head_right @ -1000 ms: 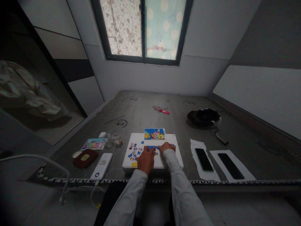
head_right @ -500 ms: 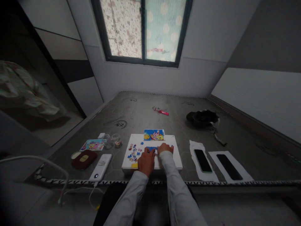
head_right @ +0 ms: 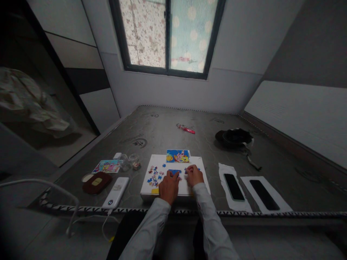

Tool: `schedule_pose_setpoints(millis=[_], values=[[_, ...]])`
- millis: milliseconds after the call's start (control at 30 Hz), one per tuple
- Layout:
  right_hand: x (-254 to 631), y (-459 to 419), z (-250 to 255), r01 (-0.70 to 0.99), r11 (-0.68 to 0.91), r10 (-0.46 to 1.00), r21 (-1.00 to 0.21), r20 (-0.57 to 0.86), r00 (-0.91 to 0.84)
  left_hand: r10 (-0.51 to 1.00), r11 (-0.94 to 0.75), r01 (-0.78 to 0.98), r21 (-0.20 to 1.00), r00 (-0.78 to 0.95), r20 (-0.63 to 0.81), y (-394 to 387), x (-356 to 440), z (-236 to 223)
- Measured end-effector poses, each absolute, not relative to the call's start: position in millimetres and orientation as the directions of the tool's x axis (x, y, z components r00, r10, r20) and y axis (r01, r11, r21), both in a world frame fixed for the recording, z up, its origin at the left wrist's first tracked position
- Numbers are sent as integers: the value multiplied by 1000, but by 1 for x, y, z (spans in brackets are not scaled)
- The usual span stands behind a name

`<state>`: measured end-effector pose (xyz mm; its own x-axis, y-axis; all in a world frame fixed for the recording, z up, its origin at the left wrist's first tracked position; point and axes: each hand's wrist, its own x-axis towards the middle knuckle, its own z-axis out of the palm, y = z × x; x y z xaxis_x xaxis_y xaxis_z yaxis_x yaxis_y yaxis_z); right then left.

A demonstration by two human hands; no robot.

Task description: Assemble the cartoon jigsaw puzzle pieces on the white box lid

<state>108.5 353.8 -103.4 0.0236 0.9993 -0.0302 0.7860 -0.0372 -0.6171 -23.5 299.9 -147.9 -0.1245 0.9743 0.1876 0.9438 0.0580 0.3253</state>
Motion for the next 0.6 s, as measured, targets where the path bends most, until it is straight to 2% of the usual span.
schedule_pose_setpoints(millis=[167,233,400,600], values=[[121,348,-124,554,15,998,-832,-20,-57,977,48,942,332,-113,181,298,-26,-144],[124,347,-133,467,49,996,-883,7,-92,978,46,941,336,-111,175,298,-26,-142],[126,344,-140,456,105,993,-884,70,-92,978,61,940,337,-124,168,298,-26,-139],[121,342,-139,519,28,999,-854,45,20,984,83,945,318,-129,126,300,-27,-139]])
